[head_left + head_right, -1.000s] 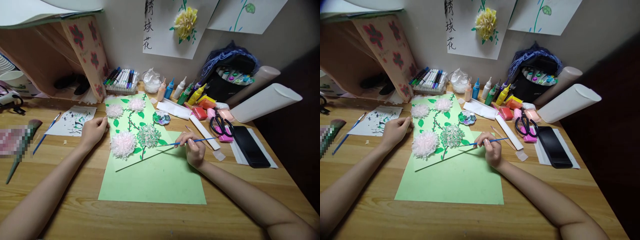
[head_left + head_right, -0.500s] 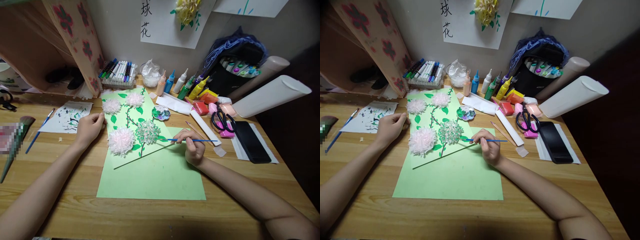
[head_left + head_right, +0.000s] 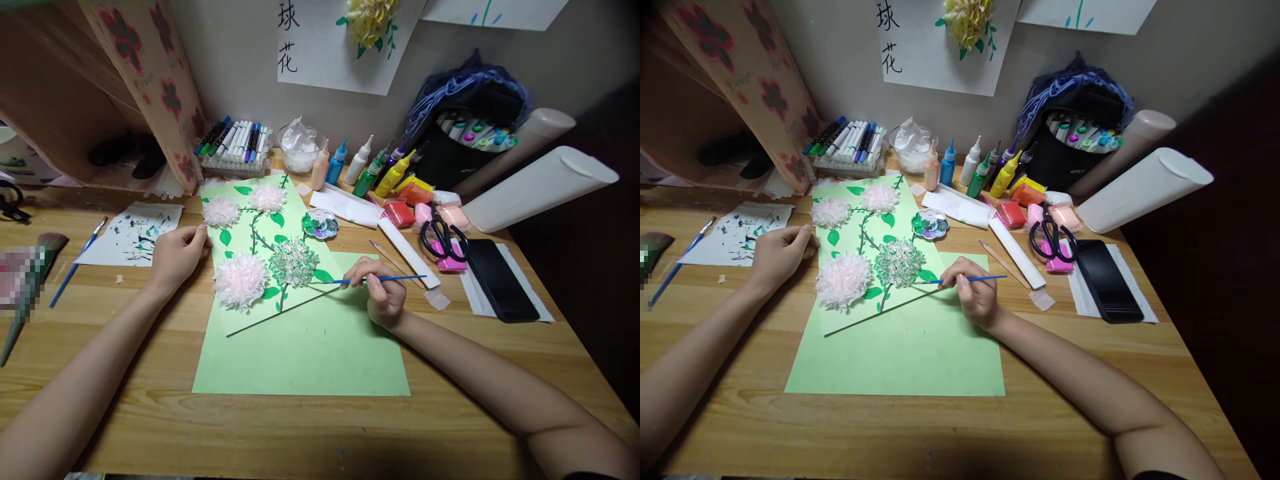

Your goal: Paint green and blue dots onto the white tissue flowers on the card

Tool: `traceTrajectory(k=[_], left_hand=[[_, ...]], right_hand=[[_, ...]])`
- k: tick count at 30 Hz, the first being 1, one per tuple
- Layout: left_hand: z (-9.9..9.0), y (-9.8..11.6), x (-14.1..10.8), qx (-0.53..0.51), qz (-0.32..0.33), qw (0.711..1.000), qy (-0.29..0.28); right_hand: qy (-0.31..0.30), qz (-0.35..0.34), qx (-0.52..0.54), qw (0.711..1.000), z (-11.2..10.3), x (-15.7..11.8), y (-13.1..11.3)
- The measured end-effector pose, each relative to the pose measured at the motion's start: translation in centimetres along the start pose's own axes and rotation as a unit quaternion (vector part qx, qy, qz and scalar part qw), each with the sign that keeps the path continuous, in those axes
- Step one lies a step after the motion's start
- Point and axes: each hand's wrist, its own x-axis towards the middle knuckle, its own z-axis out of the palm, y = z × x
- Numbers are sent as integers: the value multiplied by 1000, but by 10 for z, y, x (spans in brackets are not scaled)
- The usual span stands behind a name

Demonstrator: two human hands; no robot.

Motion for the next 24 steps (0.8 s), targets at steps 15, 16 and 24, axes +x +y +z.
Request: traceTrajectory(k=[15, 16, 24], left_hand=[[-2, 4, -2, 0, 4, 1000, -3], [-2, 4, -2, 1, 1, 1000, -4], [-3, 3, -2, 4, 0, 1000, -8]], right_hand=[[2, 20, -7, 1000, 0, 1, 0], [13, 12, 0, 1000, 0, 2, 0], [-5, 18, -9, 1000, 1, 2, 2]])
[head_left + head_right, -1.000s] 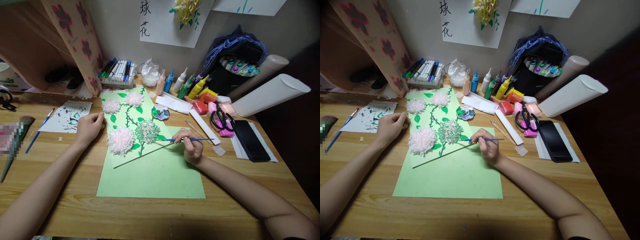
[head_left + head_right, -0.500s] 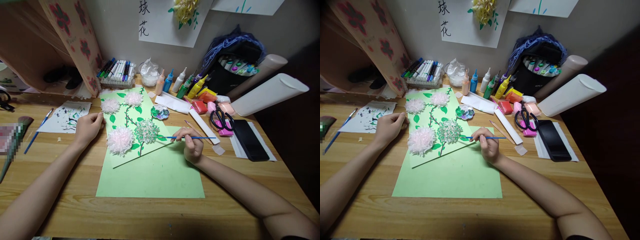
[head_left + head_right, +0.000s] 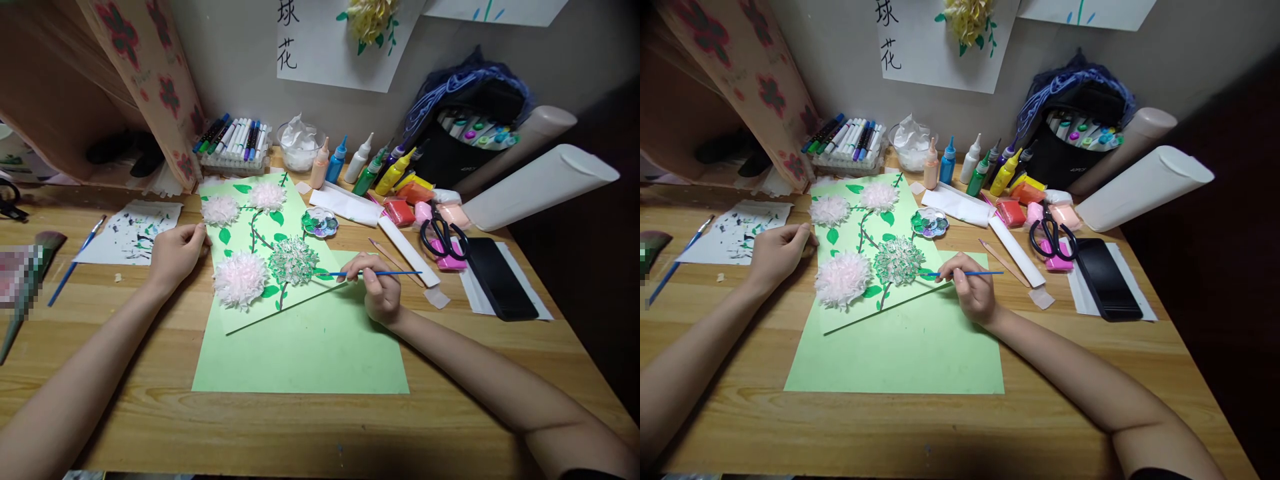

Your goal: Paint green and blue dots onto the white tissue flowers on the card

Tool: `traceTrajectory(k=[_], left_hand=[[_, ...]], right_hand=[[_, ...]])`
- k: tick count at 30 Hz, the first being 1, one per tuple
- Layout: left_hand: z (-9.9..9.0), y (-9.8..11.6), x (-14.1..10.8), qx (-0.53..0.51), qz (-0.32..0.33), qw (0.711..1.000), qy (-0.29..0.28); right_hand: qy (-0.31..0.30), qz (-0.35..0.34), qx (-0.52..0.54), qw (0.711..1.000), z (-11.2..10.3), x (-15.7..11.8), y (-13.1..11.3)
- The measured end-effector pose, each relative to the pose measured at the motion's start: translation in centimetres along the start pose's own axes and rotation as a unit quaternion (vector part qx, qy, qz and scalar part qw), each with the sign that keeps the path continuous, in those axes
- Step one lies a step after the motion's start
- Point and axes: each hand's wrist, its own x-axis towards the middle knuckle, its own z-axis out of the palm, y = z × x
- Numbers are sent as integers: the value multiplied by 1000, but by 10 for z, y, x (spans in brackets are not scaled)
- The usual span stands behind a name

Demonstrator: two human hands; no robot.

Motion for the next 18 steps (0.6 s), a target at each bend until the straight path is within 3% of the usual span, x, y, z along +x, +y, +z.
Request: traceTrajectory(k=[18], left_hand=[[0, 1, 0, -6, -4, 1000, 4]], right_hand=[[-20, -25, -42, 999, -1, -2, 0]])
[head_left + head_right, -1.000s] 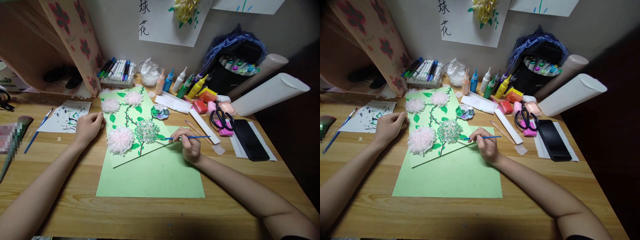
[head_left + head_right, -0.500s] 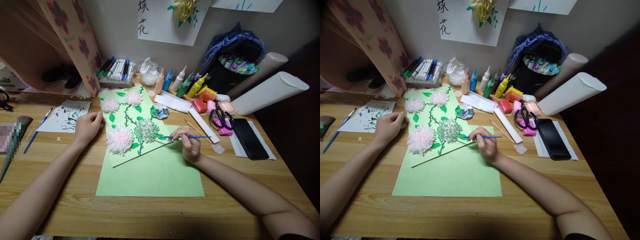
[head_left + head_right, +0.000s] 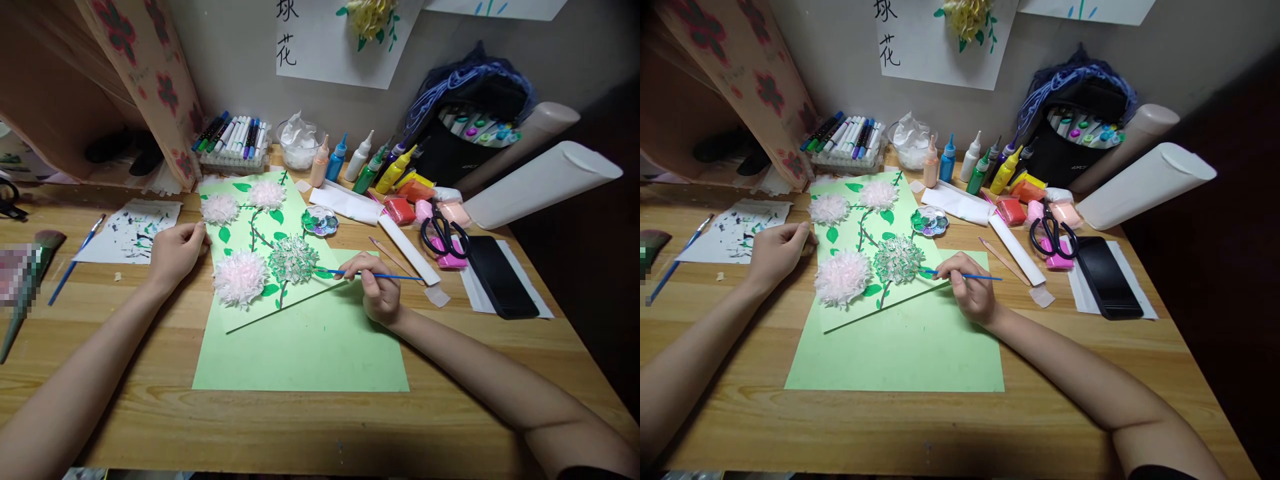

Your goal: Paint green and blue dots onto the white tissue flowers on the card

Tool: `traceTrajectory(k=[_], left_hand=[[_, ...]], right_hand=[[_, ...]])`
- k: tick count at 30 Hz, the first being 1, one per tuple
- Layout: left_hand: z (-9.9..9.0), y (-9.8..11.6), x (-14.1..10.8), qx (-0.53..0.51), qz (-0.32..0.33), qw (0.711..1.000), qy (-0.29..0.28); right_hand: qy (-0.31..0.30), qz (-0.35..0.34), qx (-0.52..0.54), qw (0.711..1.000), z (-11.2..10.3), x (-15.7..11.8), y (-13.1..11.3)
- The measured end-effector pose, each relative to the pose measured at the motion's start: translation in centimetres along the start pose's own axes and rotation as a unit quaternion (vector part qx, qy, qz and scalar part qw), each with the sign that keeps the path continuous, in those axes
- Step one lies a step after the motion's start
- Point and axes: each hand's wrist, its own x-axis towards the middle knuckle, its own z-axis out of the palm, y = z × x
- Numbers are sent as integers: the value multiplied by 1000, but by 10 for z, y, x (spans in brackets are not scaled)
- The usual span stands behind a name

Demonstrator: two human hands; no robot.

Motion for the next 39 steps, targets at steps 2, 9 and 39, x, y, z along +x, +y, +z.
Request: traceTrajectory(k=[2, 9, 39], left_hand=[[0, 0, 0, 1, -1, 1000, -2], [1, -2, 1, -1, 5, 1000, -2], [2, 0, 0, -7, 9, 1000, 2]], right_hand=[[-8, -8, 9, 1000, 0, 1, -1], [5, -26, 5, 1000, 0, 1, -3], [-9, -88, -10, 996, -2, 1, -2]])
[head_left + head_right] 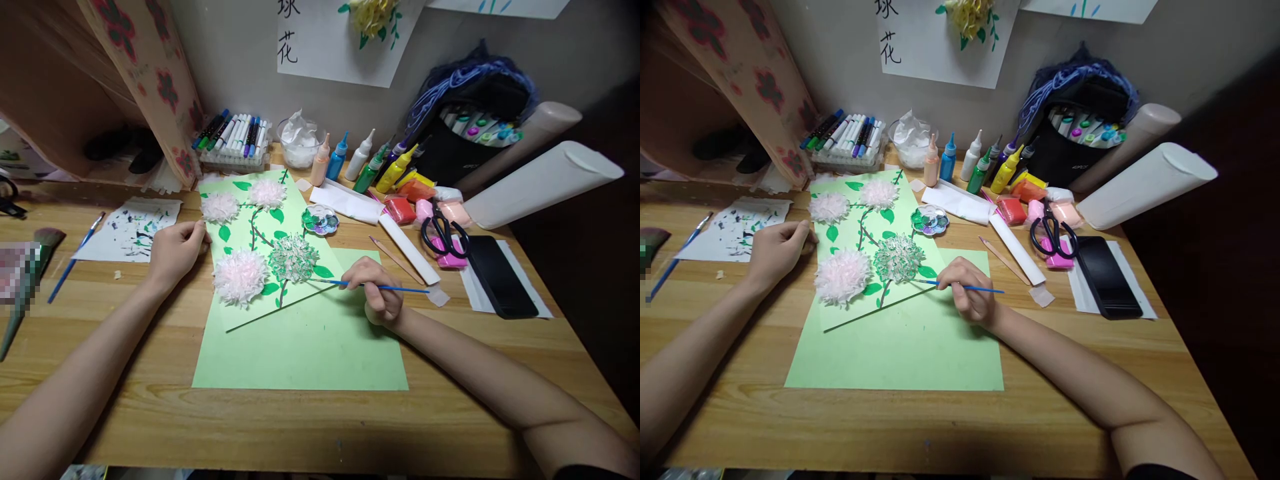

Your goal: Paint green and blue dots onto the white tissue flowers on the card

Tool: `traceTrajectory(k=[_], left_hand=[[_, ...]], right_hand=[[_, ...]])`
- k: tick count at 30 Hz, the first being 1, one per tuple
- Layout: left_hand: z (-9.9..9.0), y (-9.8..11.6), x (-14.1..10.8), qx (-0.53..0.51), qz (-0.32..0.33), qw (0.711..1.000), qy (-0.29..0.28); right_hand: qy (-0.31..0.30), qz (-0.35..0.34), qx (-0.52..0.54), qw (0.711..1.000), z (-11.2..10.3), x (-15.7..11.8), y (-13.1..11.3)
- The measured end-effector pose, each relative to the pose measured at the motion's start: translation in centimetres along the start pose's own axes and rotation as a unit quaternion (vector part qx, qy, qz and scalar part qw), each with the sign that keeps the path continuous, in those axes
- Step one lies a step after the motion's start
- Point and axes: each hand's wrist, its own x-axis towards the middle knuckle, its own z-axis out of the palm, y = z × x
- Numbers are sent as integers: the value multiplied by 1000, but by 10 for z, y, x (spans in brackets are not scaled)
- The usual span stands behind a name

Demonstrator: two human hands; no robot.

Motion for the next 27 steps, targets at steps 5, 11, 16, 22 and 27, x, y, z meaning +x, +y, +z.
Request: traceTrajectory(k=[5, 11, 16, 22, 27], left_hand=[[-1, 0, 0, 6, 2, 1000, 2], [-3, 0, -1, 14, 2, 1000, -5], [-2, 2, -1, 19, -1, 1000, -10], [-3, 3, -1, 15, -6, 1000, -9], [-3, 3, -1, 13, -3, 1000, -4]], right_hand=[[26, 27, 27, 999, 1, 0, -2], [102, 245, 109, 958, 5, 8, -2], [57, 298, 118, 946, 4, 11, -2], [135, 254, 145, 947, 5, 11, -4], [91, 231, 129, 960, 4, 7, -2]])
